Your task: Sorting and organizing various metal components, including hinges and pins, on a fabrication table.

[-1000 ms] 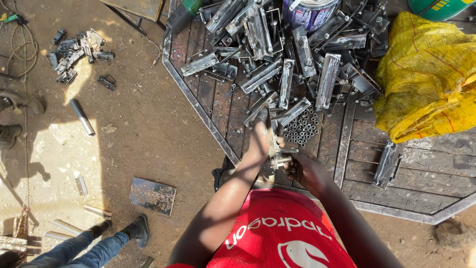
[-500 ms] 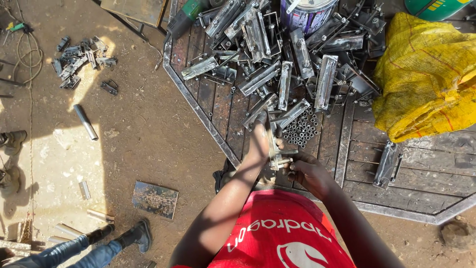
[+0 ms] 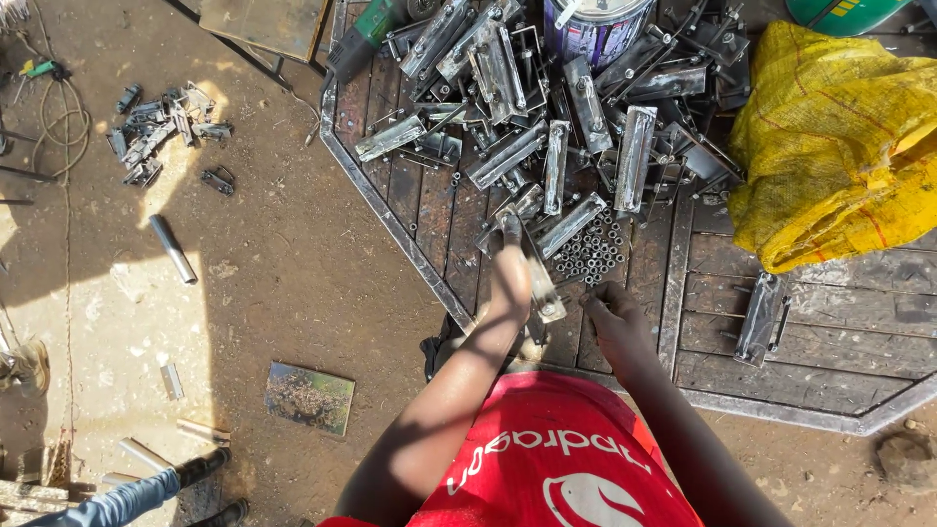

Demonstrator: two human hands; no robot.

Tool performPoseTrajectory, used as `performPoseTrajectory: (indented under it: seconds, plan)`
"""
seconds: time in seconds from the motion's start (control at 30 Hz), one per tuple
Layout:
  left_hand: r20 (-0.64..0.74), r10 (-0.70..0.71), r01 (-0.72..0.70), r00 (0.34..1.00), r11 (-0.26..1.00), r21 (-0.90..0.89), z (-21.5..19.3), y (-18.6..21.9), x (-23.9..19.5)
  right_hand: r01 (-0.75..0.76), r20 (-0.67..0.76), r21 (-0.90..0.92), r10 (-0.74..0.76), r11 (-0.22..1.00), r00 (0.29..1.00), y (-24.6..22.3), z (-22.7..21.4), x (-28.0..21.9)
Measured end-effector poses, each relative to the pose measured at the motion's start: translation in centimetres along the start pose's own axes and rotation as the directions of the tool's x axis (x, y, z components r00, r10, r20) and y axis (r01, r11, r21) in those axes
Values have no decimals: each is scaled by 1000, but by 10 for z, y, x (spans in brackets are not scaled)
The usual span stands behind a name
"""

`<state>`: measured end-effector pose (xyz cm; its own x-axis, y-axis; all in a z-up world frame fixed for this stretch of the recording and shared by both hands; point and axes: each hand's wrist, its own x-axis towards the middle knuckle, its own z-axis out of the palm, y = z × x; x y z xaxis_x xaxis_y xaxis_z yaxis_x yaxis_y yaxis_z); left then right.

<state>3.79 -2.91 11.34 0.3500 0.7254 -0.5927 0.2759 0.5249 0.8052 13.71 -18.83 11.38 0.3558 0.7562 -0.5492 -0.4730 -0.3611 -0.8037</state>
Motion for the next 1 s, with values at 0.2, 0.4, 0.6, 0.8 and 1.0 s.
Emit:
performPoseTrajectory:
  seconds: [0.2, 0.4, 0.6, 0.8, 1.0]
  plan:
    - [-236, -71, 99, 969, 989, 108, 27, 16, -24, 88, -130, -729, -264, 679, 956, -44, 29, -26]
    - [224, 279, -154, 934, 879, -452, 41, -66, -6, -9, -68, -936, -157, 353, 985, -36, 21, -30]
    - [170, -239, 126, 956, 857, 500, 51, 24, -50, -205, -192, -811, 82, 548, 978, -16, -23, -27]
    - [340, -58, -3, 939, 984, 177, 51, 3, -27, -297, -422, -326, 142, 898, 895, -31, -105, -55]
    - [160, -381, 255, 911, 824, 506, 40, 22, -25, -606, -770, -490, 14, 627, 638, -12, -221, -56]
